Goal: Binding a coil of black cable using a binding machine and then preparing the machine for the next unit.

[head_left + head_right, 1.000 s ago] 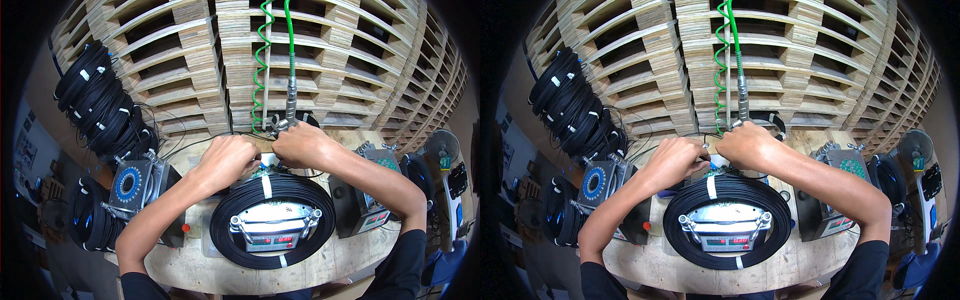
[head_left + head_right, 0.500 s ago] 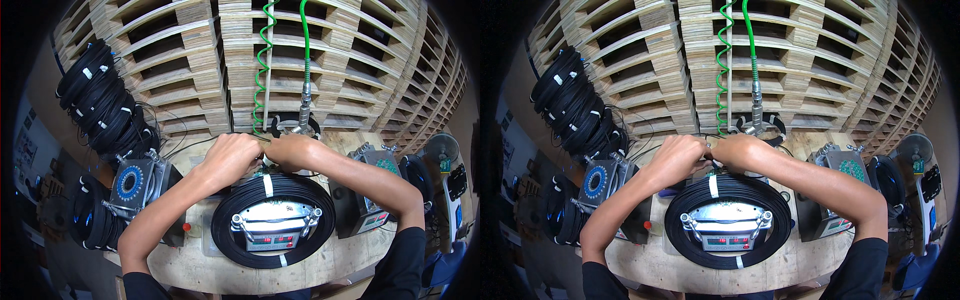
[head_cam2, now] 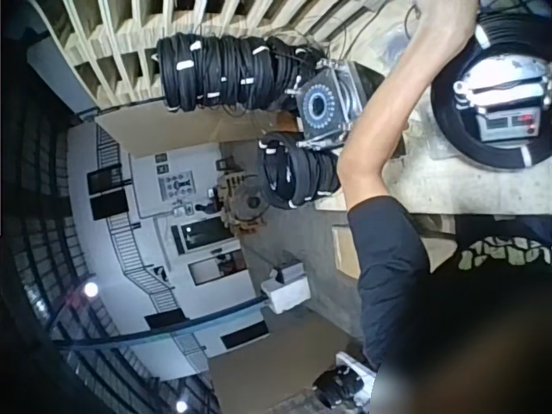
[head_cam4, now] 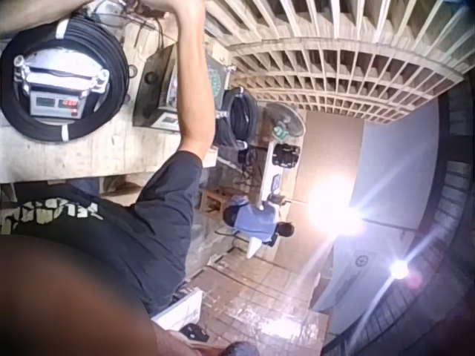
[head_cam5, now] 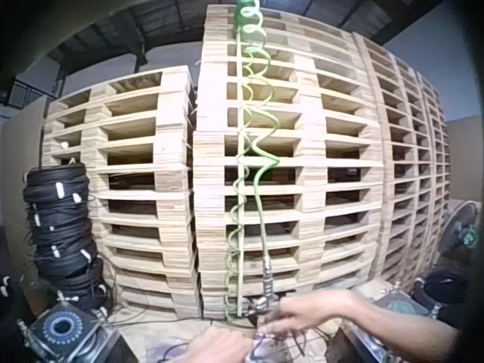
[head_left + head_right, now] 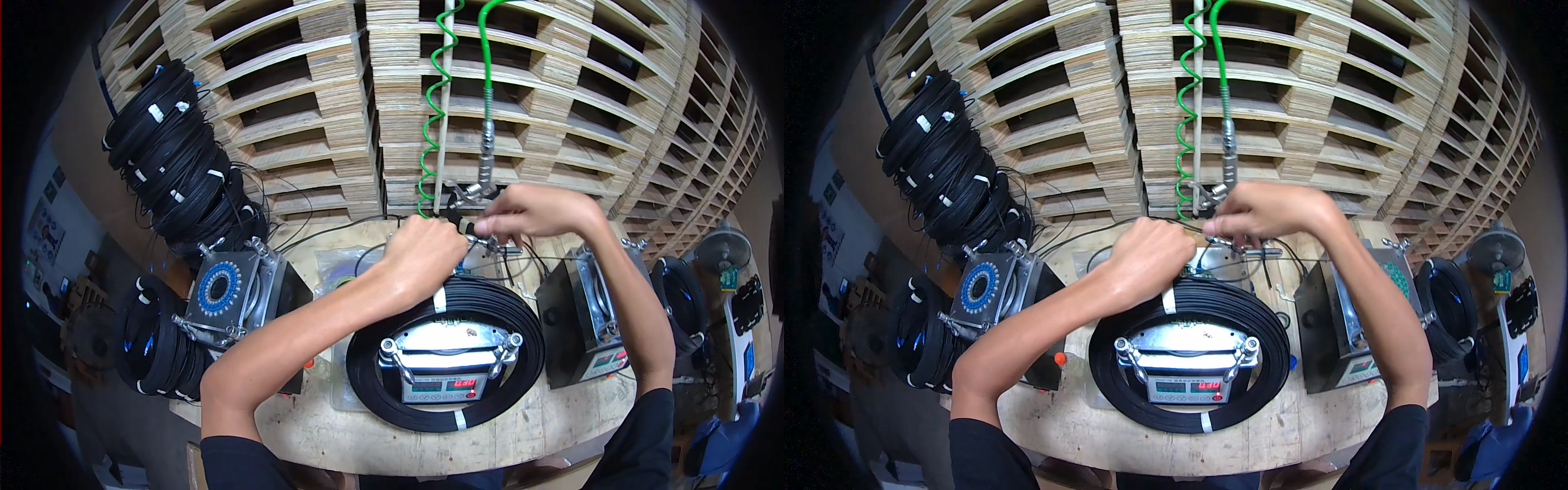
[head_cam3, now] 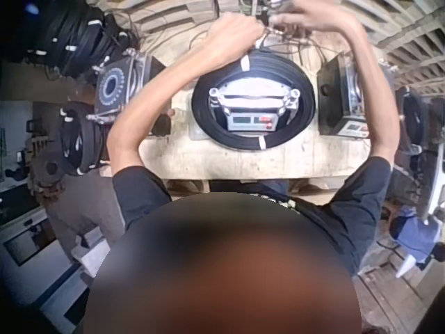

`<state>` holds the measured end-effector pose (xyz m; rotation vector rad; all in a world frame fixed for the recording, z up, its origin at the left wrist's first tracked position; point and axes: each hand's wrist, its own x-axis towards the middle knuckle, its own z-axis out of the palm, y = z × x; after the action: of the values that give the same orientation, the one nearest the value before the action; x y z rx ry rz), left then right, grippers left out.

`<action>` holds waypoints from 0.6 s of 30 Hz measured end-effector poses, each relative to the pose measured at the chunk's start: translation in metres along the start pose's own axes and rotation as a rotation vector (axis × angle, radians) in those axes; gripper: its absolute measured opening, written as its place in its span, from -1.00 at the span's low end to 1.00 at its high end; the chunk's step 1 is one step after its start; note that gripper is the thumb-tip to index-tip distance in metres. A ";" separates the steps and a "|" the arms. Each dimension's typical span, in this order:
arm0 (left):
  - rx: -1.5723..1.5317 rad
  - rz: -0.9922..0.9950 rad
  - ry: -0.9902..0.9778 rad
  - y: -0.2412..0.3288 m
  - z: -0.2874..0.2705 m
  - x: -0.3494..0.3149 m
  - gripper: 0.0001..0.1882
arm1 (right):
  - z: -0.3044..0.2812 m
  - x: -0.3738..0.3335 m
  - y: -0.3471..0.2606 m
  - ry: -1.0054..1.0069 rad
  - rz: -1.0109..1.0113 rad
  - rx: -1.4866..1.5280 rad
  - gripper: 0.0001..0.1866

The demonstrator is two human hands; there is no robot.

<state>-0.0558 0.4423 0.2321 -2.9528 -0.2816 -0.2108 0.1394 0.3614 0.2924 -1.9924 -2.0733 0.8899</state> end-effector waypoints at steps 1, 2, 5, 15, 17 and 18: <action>-0.015 -0.021 -0.007 0.001 -0.002 0.000 -0.95 | -0.002 -0.009 0.004 0.064 -0.046 0.099 -0.53; -0.011 -0.047 -0.079 -0.002 -0.006 0.001 -0.92 | -0.001 -0.019 0.008 0.196 -0.098 0.129 -0.56; -0.388 -0.074 -0.320 -0.042 -0.012 0.006 -0.64 | 0.011 -0.055 0.011 0.456 -0.217 0.250 -0.64; -1.026 -0.048 -0.125 -0.114 0.057 -0.039 -0.49 | 0.119 -0.045 0.137 0.223 0.045 0.338 -0.69; -0.916 -0.006 -0.149 -0.105 0.069 -0.019 -0.51 | 0.127 -0.006 0.182 0.413 -0.116 0.377 -0.68; -0.908 -0.020 -0.156 -0.107 0.073 -0.021 -0.51 | 0.123 0.011 0.170 0.439 -0.106 0.578 -0.66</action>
<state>-0.0879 0.5550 0.1734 -3.8787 -0.2912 -0.1297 0.2269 0.3249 0.1045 -1.5753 -1.4556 0.8170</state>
